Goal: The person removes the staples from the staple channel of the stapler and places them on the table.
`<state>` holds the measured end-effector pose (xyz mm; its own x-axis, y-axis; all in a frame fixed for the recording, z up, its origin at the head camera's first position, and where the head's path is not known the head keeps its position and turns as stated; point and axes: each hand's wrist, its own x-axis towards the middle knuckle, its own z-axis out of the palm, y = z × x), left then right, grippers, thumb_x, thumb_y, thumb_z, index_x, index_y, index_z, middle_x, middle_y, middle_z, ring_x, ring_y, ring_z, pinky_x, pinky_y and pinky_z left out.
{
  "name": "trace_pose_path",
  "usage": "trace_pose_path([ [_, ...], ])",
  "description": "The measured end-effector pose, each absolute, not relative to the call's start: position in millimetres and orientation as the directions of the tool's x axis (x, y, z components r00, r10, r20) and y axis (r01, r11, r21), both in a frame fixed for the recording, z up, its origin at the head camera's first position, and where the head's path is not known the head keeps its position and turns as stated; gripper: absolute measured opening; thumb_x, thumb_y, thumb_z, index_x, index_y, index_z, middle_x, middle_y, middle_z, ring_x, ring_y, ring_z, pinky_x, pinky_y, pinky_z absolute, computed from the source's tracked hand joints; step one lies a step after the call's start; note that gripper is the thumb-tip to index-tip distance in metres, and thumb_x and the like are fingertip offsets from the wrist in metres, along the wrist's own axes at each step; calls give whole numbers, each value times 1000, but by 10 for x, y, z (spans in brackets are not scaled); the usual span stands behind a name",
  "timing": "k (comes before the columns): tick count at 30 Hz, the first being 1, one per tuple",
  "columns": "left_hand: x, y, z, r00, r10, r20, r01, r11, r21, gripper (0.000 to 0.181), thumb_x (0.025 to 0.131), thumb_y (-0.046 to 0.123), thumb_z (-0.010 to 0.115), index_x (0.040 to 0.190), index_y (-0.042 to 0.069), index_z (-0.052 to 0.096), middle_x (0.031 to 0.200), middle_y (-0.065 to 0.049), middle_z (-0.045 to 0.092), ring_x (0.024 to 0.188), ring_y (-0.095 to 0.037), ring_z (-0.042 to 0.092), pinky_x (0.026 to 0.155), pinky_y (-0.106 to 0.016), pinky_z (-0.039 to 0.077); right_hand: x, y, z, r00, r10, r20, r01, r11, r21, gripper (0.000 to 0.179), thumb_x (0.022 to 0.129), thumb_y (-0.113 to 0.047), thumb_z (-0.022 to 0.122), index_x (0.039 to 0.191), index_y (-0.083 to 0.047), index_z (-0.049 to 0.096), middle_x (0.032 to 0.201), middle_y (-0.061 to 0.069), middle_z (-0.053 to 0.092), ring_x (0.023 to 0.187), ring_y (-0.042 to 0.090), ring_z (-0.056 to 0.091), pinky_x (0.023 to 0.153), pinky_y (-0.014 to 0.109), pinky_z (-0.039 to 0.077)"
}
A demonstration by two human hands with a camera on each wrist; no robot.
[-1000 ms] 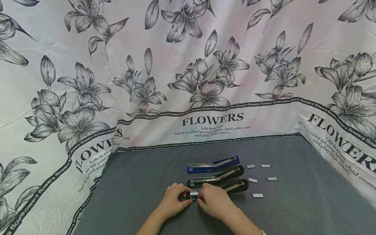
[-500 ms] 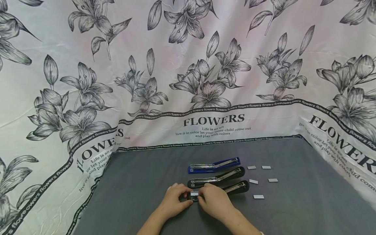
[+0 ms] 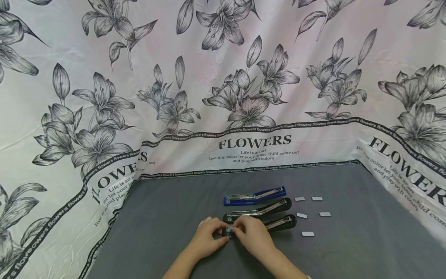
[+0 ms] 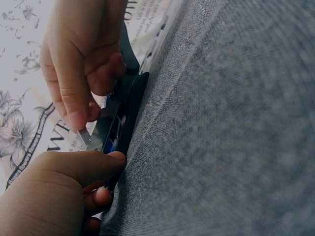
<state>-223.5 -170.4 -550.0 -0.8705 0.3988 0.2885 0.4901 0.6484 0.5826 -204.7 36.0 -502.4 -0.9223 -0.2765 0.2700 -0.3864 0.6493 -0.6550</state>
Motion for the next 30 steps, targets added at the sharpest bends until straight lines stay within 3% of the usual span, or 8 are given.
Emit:
trace_pose_path([
  [5,-2247,-1705,-5493,-869,402,287,492,647,583,27,82,23,86,107,25,76,80,16,51,77,-3,41,78,-30,33,-2070,362,-5035,-909,-295,293,-416,641,-644,11,88,-11,80,99,-11,77,84,-8,68,73,6,60,64,28,50],
  [11,-2244,-1706,-5485,-869,407,280,490,640,592,25,84,24,85,107,26,76,80,17,50,77,-3,40,77,-29,32,-2091,372,-5033,-903,-295,312,-429,639,-638,6,88,-9,79,92,-14,81,90,-6,74,83,10,69,70,30,55],
  [15,-2243,-1706,-5492,-870,409,276,488,641,592,26,84,24,85,107,26,76,80,17,50,76,-3,40,77,-30,32,-2105,372,-5032,-902,-280,330,-432,621,-654,8,88,-7,79,93,-13,80,89,-5,75,77,6,67,65,26,53],
  [21,-2255,-1698,-5494,-865,403,299,500,643,580,26,82,23,86,106,25,76,79,18,50,76,-3,40,76,-29,32,-2112,368,-5023,-910,-268,315,-414,598,-687,16,87,-2,73,102,-5,79,84,-1,73,57,0,50,53,23,45],
  [30,-2246,-1704,-5496,-865,405,295,499,643,581,25,82,23,86,105,25,76,79,17,50,75,-3,39,75,-29,32,-2126,398,-5002,-908,-310,282,-418,625,-660,12,82,-4,77,90,-12,80,77,-12,68,59,-1,49,55,24,44],
])
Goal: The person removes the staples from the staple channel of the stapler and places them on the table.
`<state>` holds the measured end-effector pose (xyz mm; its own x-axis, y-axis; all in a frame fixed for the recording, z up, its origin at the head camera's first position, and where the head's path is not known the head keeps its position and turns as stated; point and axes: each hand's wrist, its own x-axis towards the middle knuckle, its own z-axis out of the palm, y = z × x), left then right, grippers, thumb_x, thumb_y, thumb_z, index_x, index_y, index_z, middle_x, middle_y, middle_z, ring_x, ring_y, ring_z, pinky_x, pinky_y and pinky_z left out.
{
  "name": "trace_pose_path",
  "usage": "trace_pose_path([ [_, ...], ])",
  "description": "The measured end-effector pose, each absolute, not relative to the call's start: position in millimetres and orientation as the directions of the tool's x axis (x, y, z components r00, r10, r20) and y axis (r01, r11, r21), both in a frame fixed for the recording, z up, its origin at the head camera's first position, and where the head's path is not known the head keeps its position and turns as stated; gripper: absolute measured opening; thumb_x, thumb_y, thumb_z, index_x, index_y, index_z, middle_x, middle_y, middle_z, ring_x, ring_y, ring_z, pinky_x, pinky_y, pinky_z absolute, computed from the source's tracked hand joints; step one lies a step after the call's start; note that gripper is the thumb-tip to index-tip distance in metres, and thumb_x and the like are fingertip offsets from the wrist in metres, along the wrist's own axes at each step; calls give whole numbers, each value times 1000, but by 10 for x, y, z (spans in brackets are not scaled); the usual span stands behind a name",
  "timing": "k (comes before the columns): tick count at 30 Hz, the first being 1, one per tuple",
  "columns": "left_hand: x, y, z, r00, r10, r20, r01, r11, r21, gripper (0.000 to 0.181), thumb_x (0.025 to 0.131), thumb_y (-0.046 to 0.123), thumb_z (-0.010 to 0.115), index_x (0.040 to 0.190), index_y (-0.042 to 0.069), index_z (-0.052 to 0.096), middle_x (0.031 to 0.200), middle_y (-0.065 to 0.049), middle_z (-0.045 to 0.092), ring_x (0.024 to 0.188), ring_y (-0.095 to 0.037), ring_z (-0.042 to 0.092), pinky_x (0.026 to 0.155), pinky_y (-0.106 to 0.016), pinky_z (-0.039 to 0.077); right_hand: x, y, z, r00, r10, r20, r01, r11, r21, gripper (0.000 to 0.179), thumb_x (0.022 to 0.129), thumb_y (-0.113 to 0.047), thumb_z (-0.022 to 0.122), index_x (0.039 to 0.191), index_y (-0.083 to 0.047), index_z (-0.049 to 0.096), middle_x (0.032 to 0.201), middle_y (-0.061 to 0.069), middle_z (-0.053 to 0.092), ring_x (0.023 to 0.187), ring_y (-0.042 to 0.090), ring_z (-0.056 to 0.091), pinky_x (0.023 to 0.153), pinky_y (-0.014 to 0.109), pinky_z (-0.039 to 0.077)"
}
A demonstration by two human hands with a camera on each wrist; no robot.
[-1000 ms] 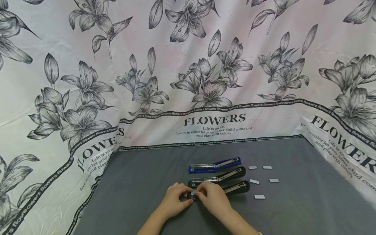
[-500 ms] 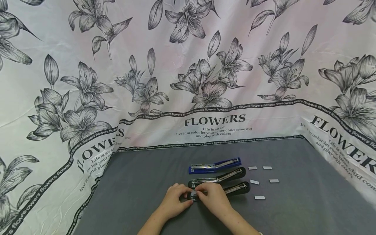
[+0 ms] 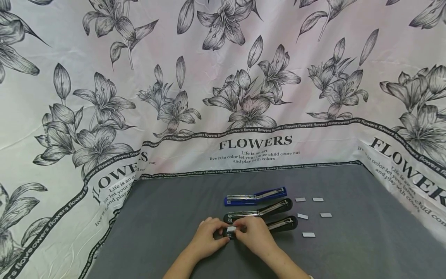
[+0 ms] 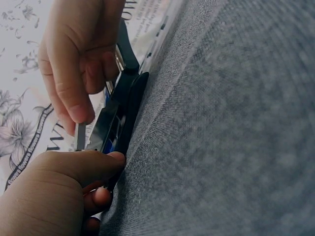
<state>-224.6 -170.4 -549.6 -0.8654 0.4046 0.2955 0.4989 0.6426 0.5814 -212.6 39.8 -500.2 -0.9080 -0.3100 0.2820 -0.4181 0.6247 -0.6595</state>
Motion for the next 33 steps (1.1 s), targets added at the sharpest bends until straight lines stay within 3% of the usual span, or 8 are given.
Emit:
trace_pose_path([
  [8,-2234,-1698,-5511,-869,407,283,492,646,584,26,83,24,86,107,24,75,80,15,52,75,-2,39,76,-29,32,-2155,523,-4855,-919,-311,242,-386,587,-712,14,83,-5,74,95,-12,79,80,-7,70,48,2,42,48,25,40],
  [16,-2232,-1691,-5501,-869,398,294,494,658,569,28,81,23,86,108,24,76,79,17,50,76,-3,40,75,-29,32,-2188,694,-4630,-932,-286,223,-354,583,-731,17,85,-3,74,95,-16,79,83,-11,69,56,4,52,53,26,46],
  [23,-2232,-1703,-5502,-850,411,329,526,646,553,28,82,23,86,109,24,76,79,17,50,76,-2,39,75,-30,32,-2189,964,-4404,-922,-339,187,-365,597,-714,15,90,-8,74,102,-17,78,90,-9,70,52,8,48,50,29,44],
  [33,-2238,-1704,-5491,-869,414,270,491,657,572,29,85,24,84,112,24,76,80,18,49,77,-3,39,79,-31,31,-2189,1386,-4211,-940,-312,139,-316,637,-704,15,91,-7,74,104,-14,77,86,-7,63,58,11,44,54,30,40],
])
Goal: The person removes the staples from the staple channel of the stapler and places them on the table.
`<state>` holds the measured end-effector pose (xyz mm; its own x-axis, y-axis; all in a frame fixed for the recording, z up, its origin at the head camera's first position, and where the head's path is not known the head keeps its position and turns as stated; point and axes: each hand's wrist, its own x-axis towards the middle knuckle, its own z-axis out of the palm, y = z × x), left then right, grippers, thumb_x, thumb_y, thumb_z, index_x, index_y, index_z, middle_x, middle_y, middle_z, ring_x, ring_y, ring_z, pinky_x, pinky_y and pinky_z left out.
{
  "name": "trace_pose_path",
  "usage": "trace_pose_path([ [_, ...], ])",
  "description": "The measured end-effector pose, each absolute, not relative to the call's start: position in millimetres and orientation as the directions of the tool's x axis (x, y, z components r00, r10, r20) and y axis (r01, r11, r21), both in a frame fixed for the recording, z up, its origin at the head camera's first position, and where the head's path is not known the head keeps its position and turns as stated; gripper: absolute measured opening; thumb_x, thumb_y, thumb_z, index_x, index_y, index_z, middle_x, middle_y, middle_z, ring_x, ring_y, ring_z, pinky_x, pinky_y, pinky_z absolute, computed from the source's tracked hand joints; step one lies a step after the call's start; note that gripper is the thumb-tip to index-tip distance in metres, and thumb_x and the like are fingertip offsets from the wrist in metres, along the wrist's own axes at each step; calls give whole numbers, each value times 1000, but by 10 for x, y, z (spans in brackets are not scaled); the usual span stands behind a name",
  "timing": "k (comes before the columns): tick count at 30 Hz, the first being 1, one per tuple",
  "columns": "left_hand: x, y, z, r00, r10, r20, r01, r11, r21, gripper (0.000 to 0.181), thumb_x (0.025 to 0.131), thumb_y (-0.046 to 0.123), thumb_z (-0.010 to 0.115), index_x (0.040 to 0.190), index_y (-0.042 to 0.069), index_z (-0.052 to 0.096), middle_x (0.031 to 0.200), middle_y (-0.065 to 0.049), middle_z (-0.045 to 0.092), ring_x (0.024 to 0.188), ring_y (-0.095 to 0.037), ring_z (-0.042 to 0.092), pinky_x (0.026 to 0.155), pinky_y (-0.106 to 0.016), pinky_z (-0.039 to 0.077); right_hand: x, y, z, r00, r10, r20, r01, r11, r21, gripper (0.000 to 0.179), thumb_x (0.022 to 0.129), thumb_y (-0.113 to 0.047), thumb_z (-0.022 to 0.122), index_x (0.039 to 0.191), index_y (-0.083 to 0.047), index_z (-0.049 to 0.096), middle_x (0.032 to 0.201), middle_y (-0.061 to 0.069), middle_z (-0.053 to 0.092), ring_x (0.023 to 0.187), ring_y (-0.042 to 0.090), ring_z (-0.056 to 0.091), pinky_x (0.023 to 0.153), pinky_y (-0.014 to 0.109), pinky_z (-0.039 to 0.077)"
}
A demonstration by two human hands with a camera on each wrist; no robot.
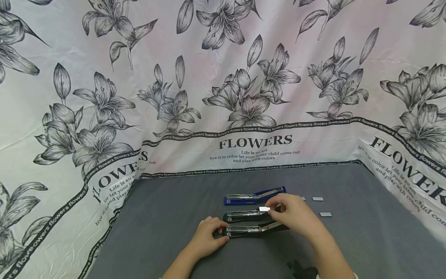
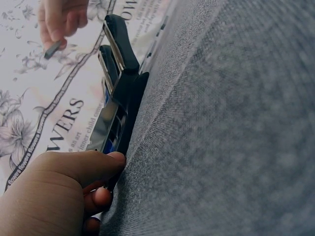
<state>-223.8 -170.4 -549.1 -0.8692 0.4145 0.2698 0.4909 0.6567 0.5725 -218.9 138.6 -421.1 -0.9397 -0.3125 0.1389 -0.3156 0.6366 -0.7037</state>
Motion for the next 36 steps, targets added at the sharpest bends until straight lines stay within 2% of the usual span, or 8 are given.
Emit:
trace_pose_path([
  [6,-2230,-1698,-5497,-860,417,296,509,647,567,28,84,23,85,111,23,76,80,17,50,77,-3,39,77,-30,32,-2175,1601,-4146,-950,-298,98,-277,652,-706,16,92,-9,73,107,-10,77,84,-5,63,60,13,47,56,30,42],
  [13,-2231,-1693,-5491,-859,417,298,511,651,562,29,83,24,85,111,23,76,80,16,51,77,-2,39,77,-30,32,-2182,1842,-4107,-958,-285,39,-227,664,-713,15,95,-14,73,109,-8,76,92,-2,66,72,19,54,60,34,44],
  [22,-2223,-1693,-5484,-861,417,292,507,647,569,29,83,22,85,110,22,76,80,16,51,77,-2,40,78,-30,32,-2201,2185,-4130,-971,-238,-10,-169,721,-672,13,95,-11,71,106,-6,76,99,3,69,80,18,60,68,39,48],
  [29,-2217,-1697,-5478,-866,414,279,496,650,576,29,83,23,85,111,23,76,80,16,51,78,-2,40,78,-30,31,-2237,2415,-4209,-973,-224,-52,-137,747,-650,12,94,-10,71,104,-6,75,95,1,68,89,20,60,75,42,49],
  [36,-2225,-1692,-5471,-866,414,281,497,648,578,29,83,23,85,111,24,76,79,15,51,78,-3,40,78,-30,31,-2295,2620,-4379,-966,-226,-130,-86,746,-660,12,93,-6,70,102,1,73,96,6,70,89,20,62,78,45,50],
])
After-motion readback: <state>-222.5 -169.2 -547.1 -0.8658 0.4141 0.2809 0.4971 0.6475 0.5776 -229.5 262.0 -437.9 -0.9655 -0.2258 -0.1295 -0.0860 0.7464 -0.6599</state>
